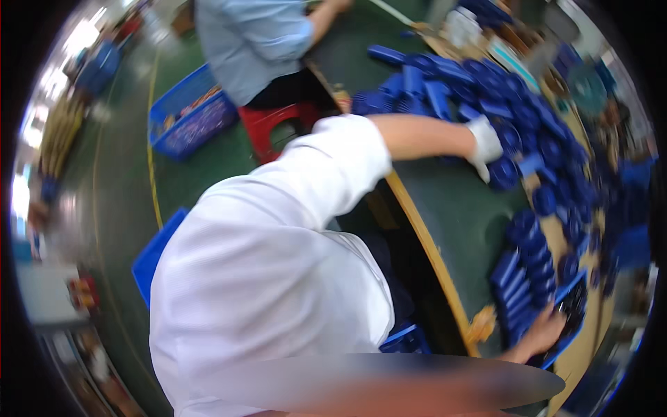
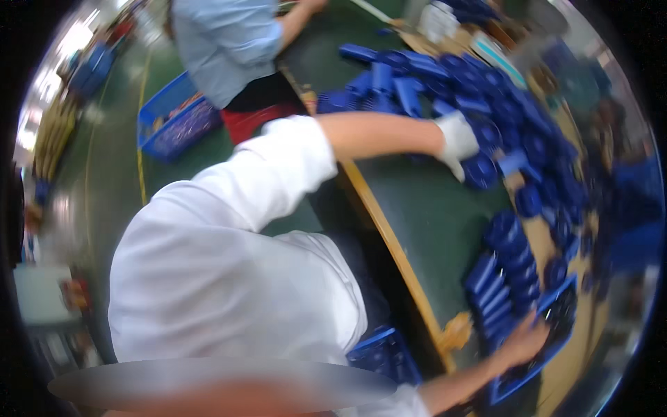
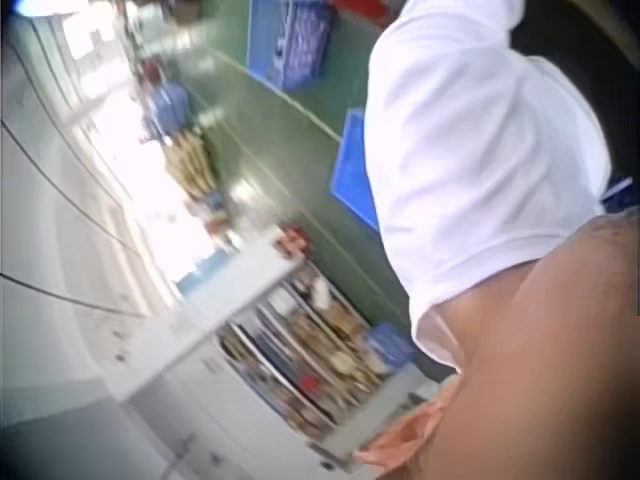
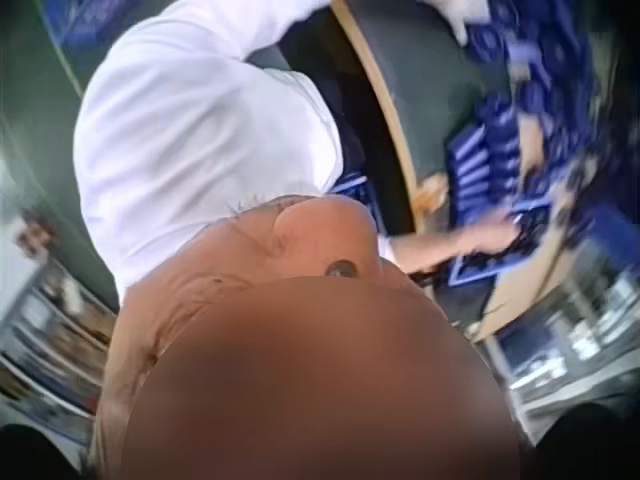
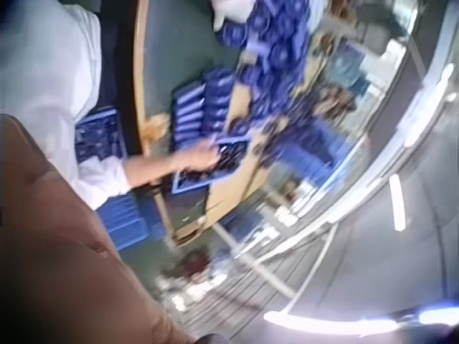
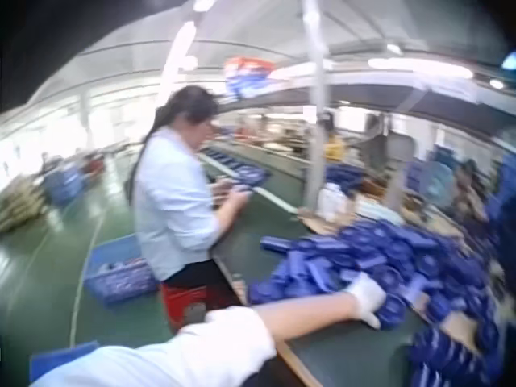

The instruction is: The person assembles handheld fans by picking up a fan body and a black plastic clip, pressing the clip onto the fan, and placing it into a blue crate.

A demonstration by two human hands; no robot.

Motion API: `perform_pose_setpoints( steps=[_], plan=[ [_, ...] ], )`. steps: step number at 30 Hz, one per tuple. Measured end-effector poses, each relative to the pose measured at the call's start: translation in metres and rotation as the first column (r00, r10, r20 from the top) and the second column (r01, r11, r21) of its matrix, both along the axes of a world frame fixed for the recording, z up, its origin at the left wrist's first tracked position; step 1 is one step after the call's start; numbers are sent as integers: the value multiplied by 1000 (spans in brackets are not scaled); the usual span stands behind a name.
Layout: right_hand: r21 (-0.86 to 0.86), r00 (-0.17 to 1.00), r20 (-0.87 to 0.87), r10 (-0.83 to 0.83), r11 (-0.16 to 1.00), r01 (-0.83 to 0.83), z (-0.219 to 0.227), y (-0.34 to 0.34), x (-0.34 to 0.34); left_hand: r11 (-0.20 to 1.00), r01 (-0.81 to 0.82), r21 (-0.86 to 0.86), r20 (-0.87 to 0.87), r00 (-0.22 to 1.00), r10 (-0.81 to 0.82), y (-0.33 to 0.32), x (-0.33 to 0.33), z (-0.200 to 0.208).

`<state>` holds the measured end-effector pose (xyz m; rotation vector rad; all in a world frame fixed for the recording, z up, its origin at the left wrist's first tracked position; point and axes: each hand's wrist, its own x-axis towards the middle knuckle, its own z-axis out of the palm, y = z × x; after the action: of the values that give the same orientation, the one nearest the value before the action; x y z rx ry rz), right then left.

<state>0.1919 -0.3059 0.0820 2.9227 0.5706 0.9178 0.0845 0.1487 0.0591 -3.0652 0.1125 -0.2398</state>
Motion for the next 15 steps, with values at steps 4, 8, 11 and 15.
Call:
perform_pose_setpoints(
  steps=[4,8,11,15],
  plan=[
    [-187,952,-249,-177,973,132,0,-59,21,997,-54,-63,-131,990,46,-16,22,-4],
    [-83,970,-228,91,990,-112,3,27,74,994,-89,-58,39,995,91,-7,15,14],
    [24,948,-221,227,974,-227,-7,63,81,993,-83,-81,44,995,86,-31,-3,42],
    [163,905,-208,371,926,-342,-16,87,79,989,-51,-136,52,997,59,-51,-41,32]
  ],
)
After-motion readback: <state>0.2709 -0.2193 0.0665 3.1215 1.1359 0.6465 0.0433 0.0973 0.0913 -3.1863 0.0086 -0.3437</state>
